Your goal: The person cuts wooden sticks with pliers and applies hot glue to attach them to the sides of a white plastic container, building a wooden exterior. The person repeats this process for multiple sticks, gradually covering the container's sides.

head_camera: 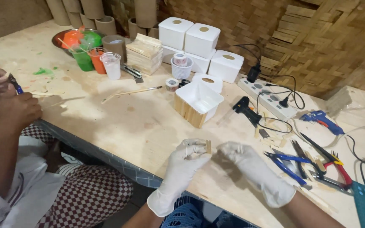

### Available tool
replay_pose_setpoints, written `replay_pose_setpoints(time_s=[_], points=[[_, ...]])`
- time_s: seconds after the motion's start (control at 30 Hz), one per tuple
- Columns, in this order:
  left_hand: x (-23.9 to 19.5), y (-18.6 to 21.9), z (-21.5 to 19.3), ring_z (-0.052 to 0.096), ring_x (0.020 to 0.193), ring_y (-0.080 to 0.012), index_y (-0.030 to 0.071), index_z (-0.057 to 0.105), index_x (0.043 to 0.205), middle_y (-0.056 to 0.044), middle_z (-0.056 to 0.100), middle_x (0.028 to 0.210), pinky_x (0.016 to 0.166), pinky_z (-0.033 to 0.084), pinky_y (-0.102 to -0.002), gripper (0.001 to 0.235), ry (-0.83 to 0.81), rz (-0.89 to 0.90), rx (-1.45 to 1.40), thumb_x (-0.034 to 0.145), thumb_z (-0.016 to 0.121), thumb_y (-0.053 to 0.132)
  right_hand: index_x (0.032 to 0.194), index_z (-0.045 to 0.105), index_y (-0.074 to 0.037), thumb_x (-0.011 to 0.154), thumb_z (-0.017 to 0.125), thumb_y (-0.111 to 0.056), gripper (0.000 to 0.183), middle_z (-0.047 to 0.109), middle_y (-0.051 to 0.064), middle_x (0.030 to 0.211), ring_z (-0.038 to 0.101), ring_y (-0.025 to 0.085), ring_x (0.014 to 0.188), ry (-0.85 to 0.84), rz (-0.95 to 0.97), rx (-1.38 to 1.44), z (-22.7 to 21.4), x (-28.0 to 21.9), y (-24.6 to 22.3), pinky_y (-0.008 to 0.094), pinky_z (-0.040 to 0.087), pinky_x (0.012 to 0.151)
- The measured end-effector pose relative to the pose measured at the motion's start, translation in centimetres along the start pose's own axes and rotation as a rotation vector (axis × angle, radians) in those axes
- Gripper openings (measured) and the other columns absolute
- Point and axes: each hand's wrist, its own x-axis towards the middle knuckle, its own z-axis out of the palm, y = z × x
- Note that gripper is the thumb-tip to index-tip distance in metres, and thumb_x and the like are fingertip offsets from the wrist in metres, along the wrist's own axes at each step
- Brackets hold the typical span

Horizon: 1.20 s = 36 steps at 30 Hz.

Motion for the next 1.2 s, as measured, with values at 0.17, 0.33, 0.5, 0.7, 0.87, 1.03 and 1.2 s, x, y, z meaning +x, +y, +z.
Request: replay_pose_setpoints(time_s=[0.17, 0.33, 0.5, 0.7, 0.87, 1.03, 1.2], points=[[-3.1, 1.7, 2.4, 0.067, 0.075, -0.0189, 0.000, 0.077, 0.072, -0.008, 0.059, 0.115, 0.066, 0.066, -0.033, 0.012, -0.126, -0.147, -0.155, 0.074, 0.076, -0.012, 0.078, 0.076, 0.001, 0.099, 0.057, -0.033, 0.044, 0.077, 0.015, 0.081, 0.069, 0.027, 0.079, -0.182, -0.159, 0.204, 0.0, -3.2, 5.5, 0.040, 0.052, 0.087], [-4.3, 0.8, 3.0, 0.068, 0.056, -0.0266, -0.005, 0.071, 0.065, -0.012, 0.058, 0.115, 0.056, 0.067, -0.038, 0.015, -0.279, -0.202, -0.182, 0.077, 0.075, -0.011, 0.076, 0.073, -0.002, 0.094, 0.067, -0.027, 0.031, 0.071, 0.009, 0.066, 0.064, 0.024, 0.059, -0.219, -0.008, 0.497, -0.6, -5.6, 7.1, 0.052, 0.052, 0.106], [-5.3, -0.5, 3.5, 0.076, 0.071, -0.0269, -0.011, 0.073, 0.086, -0.007, 0.054, 0.132, 0.066, 0.070, -0.034, 0.006, -0.405, -0.380, -0.158, 0.085, 0.076, -0.006, 0.108, 0.070, -0.003, 0.088, 0.073, -0.021, 0.027, 0.065, 0.003, 0.068, 0.059, 0.017, 0.066, -0.308, 0.073, 0.820, -1.0, -6.5, 11.7, 0.037, 0.048, 0.066], [-3.8, -2.4, 4.5, 0.066, 0.113, -0.0096, 0.009, 0.075, 0.080, -0.005, 0.064, 0.131, 0.093, 0.057, -0.024, 0.008, -0.519, -0.059, 0.147, 0.079, 0.082, 0.010, 0.086, 0.065, -0.008, 0.094, 0.068, -0.025, 0.019, 0.057, 0.004, 0.072, 0.054, 0.015, 0.071, -0.342, 0.016, 1.006, -1.3, -7.1, 14.4, 0.041, 0.048, 0.086], [-3.0, -0.3, 5.9, 0.060, 0.129, -0.0108, 0.020, 0.076, 0.092, -0.002, 0.066, 0.135, 0.110, 0.044, -0.025, 0.016, -0.600, 0.012, 0.236, 0.077, 0.082, 0.017, 0.082, 0.058, -0.010, 0.091, 0.070, -0.020, 0.018, 0.049, -0.001, 0.071, 0.047, 0.017, 0.074, -0.386, -0.012, 1.096, -2.2, -7.7, 13.7, 0.037, 0.043, 0.075], [3.0, 4.3, 4.4, 0.056, 0.130, -0.0143, 0.021, 0.056, 0.143, 0.001, 0.061, 0.143, 0.103, 0.052, -0.034, 0.060, -0.596, 0.000, 0.693, 0.085, 0.066, 0.009, 0.081, 0.048, -0.010, 0.095, 0.068, -0.014, 0.025, 0.042, -0.002, 0.073, 0.038, 0.013, 0.066, -0.441, -0.223, 1.089, -4.6, -8.8, 9.0, 0.032, 0.035, 0.068], [13.8, 5.9, 0.9, 0.057, 0.123, -0.0339, 0.023, 0.067, 0.134, -0.003, 0.064, 0.139, 0.099, 0.047, -0.046, 0.055, -0.201, 0.445, 1.411, 0.084, 0.072, 0.045, 0.094, 0.057, -0.006, 0.100, 0.064, -0.017, 0.014, 0.052, 0.004, 0.081, 0.045, 0.019, 0.073, -0.113, -0.185, 0.931, -7.1, -8.0, 5.7, 0.035, 0.041, 0.070]])
